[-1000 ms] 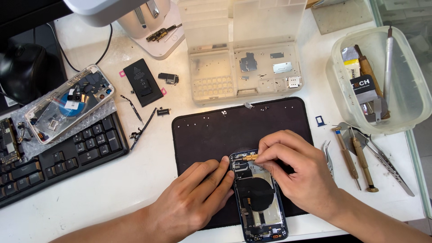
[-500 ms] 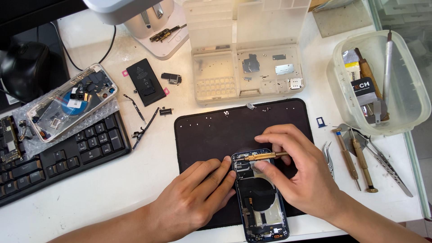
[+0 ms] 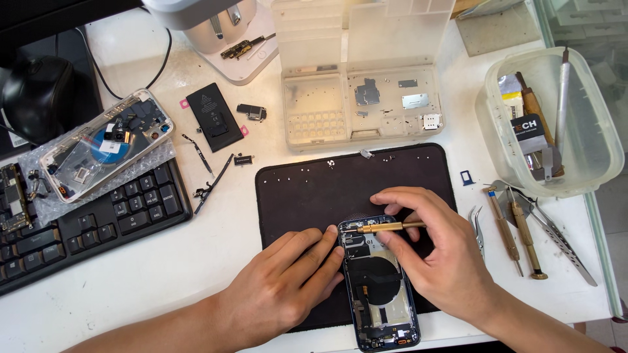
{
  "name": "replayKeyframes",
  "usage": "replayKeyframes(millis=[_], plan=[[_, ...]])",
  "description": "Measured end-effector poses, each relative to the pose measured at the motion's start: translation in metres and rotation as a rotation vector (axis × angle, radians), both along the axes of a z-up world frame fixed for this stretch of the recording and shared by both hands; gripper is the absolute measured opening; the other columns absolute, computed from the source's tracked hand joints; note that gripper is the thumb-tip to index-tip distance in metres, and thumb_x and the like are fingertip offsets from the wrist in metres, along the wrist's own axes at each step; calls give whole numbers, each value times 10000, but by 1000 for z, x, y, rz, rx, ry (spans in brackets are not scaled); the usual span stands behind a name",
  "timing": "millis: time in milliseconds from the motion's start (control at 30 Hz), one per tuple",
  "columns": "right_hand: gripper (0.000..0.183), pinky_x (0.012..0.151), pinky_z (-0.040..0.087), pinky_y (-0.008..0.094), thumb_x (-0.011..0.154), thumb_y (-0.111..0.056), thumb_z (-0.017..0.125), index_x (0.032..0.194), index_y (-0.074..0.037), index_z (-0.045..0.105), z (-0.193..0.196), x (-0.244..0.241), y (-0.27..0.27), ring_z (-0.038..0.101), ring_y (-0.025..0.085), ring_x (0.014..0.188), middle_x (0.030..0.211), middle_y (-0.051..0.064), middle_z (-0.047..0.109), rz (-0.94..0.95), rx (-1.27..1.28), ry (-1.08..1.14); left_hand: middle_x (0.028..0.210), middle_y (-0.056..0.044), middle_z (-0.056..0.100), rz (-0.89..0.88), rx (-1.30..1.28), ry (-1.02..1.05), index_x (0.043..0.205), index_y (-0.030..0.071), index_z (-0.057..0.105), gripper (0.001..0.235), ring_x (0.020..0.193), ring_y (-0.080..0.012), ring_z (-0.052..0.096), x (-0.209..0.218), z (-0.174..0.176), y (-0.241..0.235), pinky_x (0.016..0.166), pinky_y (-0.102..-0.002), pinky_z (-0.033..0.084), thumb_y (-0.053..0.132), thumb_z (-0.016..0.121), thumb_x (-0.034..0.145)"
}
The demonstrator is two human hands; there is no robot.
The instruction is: The person uses tweezers and a screwdriver to remove screws and small components from the internal chassis of a disassembled smartphone. They place removed parts into a compartmentalized parts tray and continue to unscrew and extract additional components from the device.
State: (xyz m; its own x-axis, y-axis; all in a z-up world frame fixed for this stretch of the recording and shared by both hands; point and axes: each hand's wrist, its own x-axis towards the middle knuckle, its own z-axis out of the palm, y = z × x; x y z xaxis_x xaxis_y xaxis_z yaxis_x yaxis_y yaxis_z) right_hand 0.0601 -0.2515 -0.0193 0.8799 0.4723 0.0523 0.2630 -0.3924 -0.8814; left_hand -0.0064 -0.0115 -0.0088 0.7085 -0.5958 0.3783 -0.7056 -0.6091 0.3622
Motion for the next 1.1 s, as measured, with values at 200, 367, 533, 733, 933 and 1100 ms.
replayKeyframes(millis=[200, 367, 533, 733, 933, 1100], plan=[[329, 716, 574, 192, 896, -1, 715, 1215, -65, 669, -1, 0, 2, 692, 53, 912, 1247, 46, 688, -22, -4, -54, 1177, -285, 693, 10, -15, 8, 1115, -126, 718, 361, 1040, -333, 660, -1, -1, 0, 836, -406, 569, 116, 816, 865], [425, 636, 508, 220, 776, -37, 810, 1182, -36, 682, 2, 0, 1, 558, 99, 754, 1244, 71, 626, 0, 7, -59, 1180, -270, 699, 28, -34, 27, 1107, -111, 729, 364, 1027, -328, 660, -1, -1, 1, 833, -407, 571, 124, 824, 846], [315, 620, 513, 209, 802, -47, 812, 1106, -45, 727, 0, -1, 4, 582, 71, 755, 1136, 50, 615, -52, -19, -129, 1168, -260, 700, 42, -70, 28, 1091, -101, 731, 331, 1025, -320, 663, 0, 1, -1, 845, -410, 571, 109, 826, 853], [255, 543, 478, 226, 740, -66, 855, 981, -46, 775, 0, 0, 3, 528, 78, 646, 1009, 32, 631, -33, -67, -93, 1165, -238, 703, 48, -84, 17, 1079, -82, 738, 304, 1021, -317, 667, 1, 2, 1, 851, -410, 564, 102, 820, 852], [190, 572, 566, 218, 785, -48, 816, 972, -36, 780, -3, 0, 1, 664, 75, 728, 970, 25, 660, -51, -39, -64, 1137, -204, 722, 59, -97, 26, 1068, -62, 747, 295, 1015, -300, 673, 3, 4, 0, 815, -400, 566, 112, 827, 844], [198, 657, 567, 228, 795, -31, 799, 991, -23, 776, -3, 0, -7, 668, 104, 810, 997, 42, 664, -62, -5, -119, 1090, -174, 734, 115, -144, -11, 1073, -51, 726, 280, 974, -294, 708, 4, 6, 1, 805, -382, 579, 89, 823, 852]])
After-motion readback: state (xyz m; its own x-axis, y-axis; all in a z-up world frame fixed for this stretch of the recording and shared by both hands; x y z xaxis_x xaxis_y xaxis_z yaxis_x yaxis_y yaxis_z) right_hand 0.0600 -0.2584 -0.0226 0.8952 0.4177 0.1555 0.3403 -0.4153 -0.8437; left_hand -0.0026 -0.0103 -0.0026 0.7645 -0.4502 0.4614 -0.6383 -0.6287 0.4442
